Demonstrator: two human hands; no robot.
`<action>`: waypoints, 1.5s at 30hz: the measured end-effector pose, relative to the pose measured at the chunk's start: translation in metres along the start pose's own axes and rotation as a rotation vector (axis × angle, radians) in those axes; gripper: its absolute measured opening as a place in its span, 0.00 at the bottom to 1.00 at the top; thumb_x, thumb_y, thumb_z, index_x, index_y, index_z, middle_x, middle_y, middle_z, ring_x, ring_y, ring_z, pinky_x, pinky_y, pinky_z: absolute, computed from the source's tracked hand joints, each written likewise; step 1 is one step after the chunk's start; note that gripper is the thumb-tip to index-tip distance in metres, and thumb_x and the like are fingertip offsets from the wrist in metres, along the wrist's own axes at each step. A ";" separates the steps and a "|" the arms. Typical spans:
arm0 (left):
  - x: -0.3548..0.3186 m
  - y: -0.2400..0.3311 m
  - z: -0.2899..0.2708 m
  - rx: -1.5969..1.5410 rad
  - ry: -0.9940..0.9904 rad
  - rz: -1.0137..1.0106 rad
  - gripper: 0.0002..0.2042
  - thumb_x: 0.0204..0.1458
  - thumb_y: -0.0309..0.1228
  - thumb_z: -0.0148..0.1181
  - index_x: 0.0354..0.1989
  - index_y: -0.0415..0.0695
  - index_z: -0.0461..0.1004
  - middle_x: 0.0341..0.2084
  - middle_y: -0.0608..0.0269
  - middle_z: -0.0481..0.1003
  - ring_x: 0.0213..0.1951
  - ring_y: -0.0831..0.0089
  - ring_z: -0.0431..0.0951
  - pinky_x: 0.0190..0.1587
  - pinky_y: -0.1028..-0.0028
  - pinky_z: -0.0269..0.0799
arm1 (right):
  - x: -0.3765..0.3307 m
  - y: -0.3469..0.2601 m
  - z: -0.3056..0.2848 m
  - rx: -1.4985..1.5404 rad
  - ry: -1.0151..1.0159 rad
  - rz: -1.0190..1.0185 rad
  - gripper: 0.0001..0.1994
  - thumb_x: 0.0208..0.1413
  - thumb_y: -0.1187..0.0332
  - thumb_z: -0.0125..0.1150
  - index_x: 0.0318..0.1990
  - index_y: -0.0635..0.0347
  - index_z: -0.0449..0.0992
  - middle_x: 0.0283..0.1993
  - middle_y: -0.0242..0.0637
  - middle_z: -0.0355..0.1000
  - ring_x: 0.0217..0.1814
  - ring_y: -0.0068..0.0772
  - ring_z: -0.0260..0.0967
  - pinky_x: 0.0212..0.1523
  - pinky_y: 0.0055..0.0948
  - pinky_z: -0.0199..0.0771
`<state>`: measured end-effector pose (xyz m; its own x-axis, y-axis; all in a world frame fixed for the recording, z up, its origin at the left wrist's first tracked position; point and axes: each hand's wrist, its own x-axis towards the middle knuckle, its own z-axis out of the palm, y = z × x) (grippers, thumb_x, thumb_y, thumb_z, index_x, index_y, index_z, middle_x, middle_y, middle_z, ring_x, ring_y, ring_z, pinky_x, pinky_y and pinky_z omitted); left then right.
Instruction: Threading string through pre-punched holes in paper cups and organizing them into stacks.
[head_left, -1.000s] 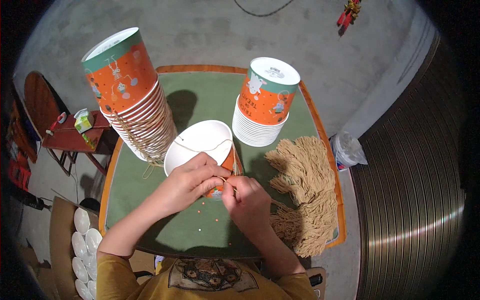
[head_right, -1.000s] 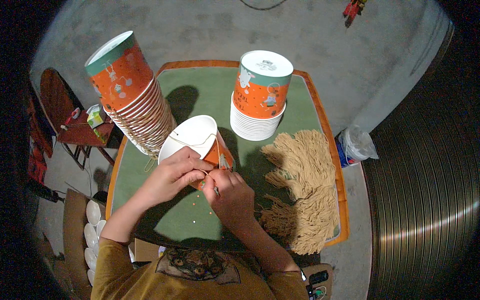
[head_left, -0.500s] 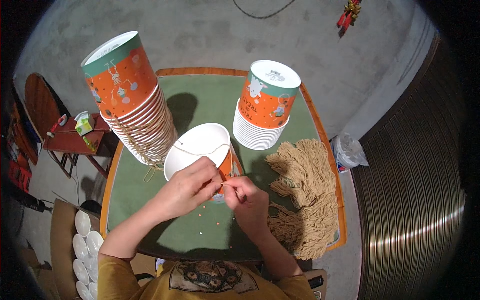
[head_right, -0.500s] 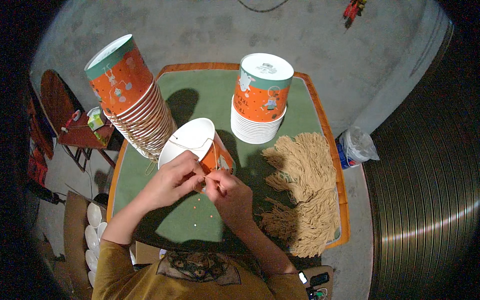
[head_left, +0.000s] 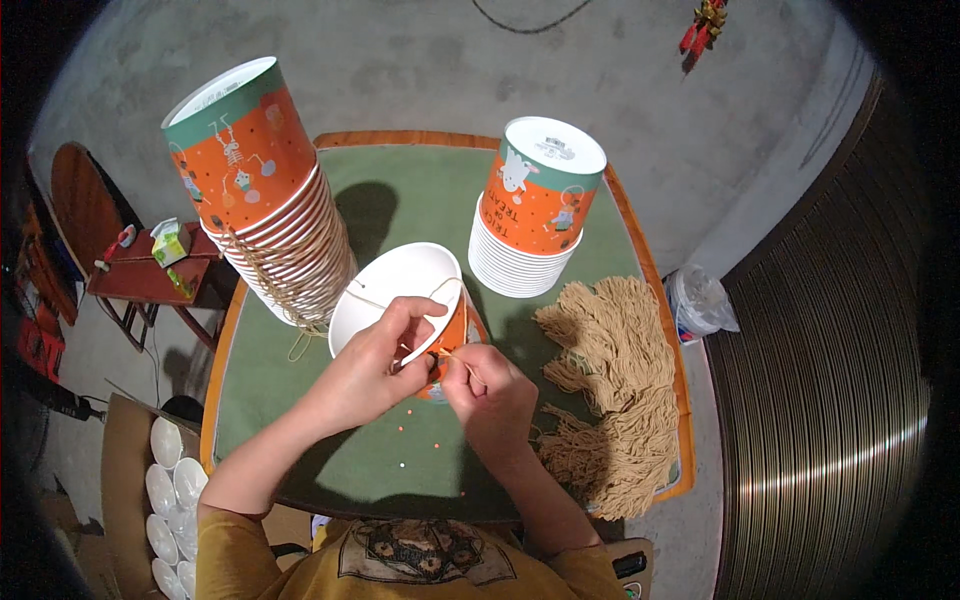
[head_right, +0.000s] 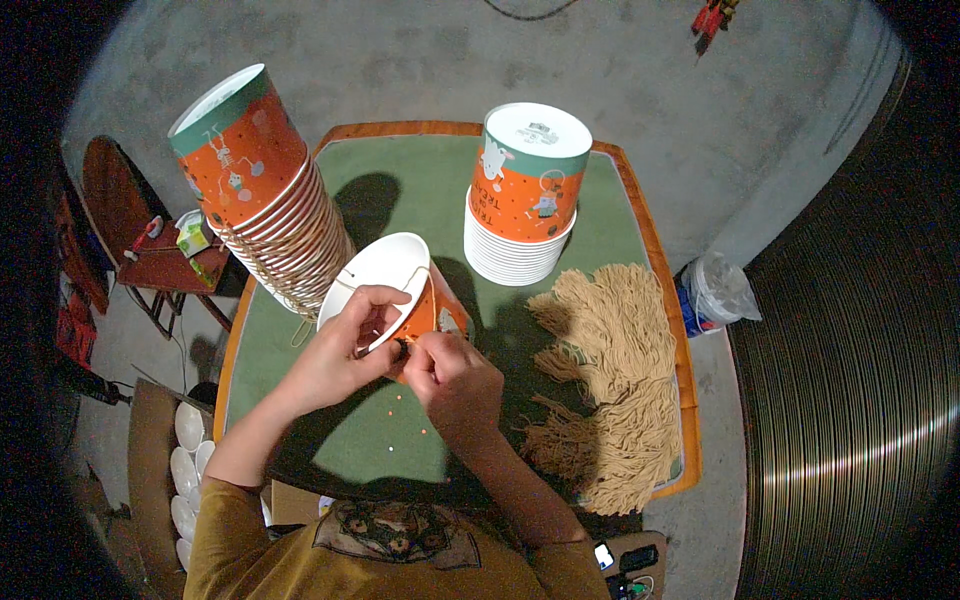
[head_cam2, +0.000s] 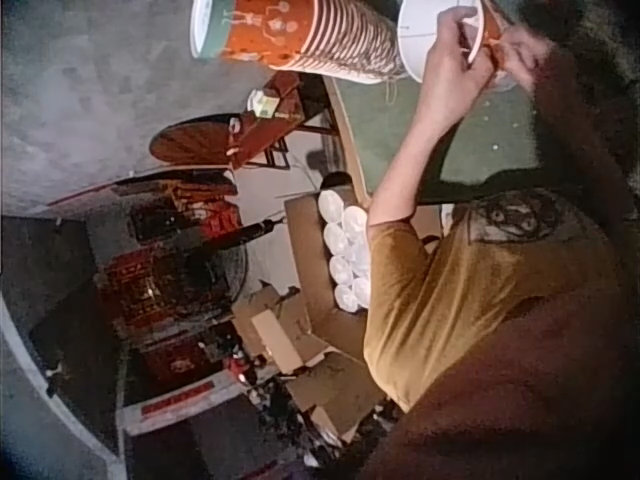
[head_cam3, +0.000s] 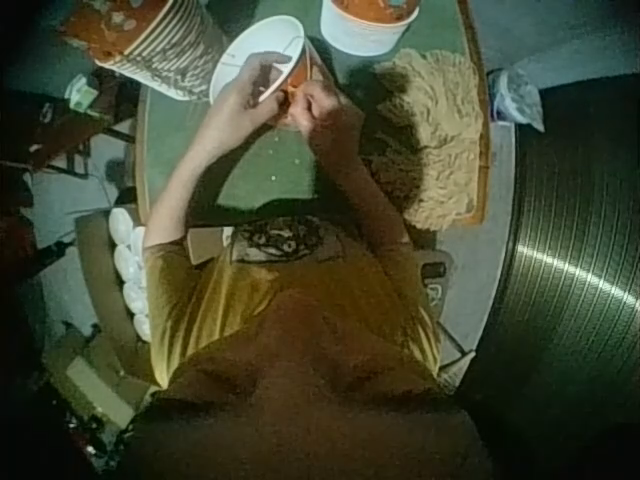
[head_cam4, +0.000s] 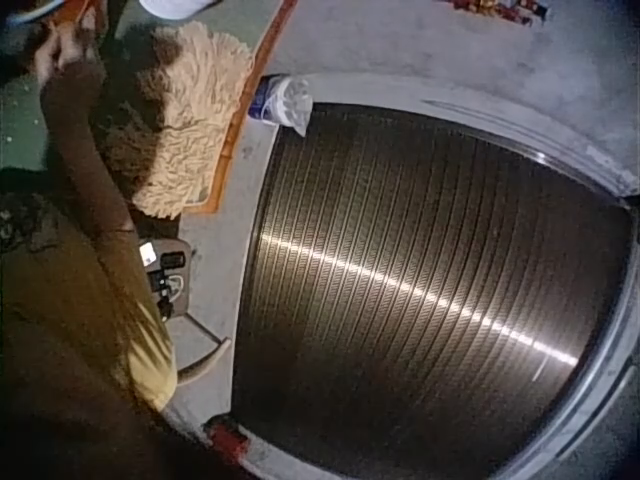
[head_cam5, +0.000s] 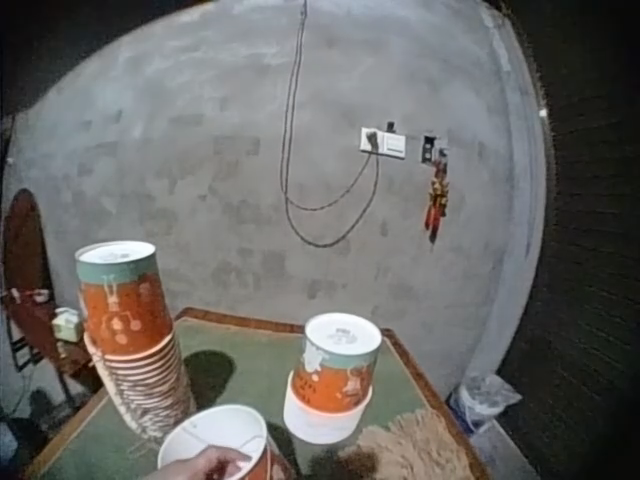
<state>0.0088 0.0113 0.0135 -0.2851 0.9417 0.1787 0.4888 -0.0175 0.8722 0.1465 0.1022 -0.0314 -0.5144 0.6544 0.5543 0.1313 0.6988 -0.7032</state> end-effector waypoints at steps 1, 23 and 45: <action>0.000 -0.001 0.001 0.000 0.001 0.001 0.21 0.51 0.21 0.55 0.55 0.42 0.61 0.31 0.65 0.67 0.32 0.77 0.69 0.34 0.75 0.69 | 0.000 0.000 0.000 0.000 0.001 -0.001 0.06 0.48 0.73 0.62 0.33 0.56 0.72 0.28 0.40 0.73 0.29 0.43 0.74 0.29 0.36 0.73; -0.001 -0.004 0.005 0.422 0.000 0.352 0.07 0.56 0.28 0.55 0.36 0.39 0.65 0.35 0.53 0.65 0.33 0.50 0.74 0.33 0.57 0.71 | 0.001 0.009 -0.001 0.369 -0.141 0.208 0.06 0.59 0.74 0.52 0.33 0.67 0.72 0.26 0.33 0.72 0.25 0.20 0.72 0.29 0.22 0.71; 0.000 -0.009 0.012 0.692 0.104 0.570 0.10 0.48 0.27 0.59 0.34 0.39 0.66 0.34 0.53 0.66 0.28 0.57 0.76 0.29 0.63 0.74 | 0.003 0.011 -0.012 0.378 -0.255 0.201 0.06 0.57 0.74 0.54 0.31 0.67 0.73 0.24 0.28 0.71 0.24 0.14 0.64 0.27 0.19 0.66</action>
<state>0.0140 0.0156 -0.0001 0.0953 0.8164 0.5695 0.9562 -0.2342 0.1756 0.1566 0.1152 -0.0327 -0.7077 0.6405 0.2980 -0.0434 0.3817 -0.9233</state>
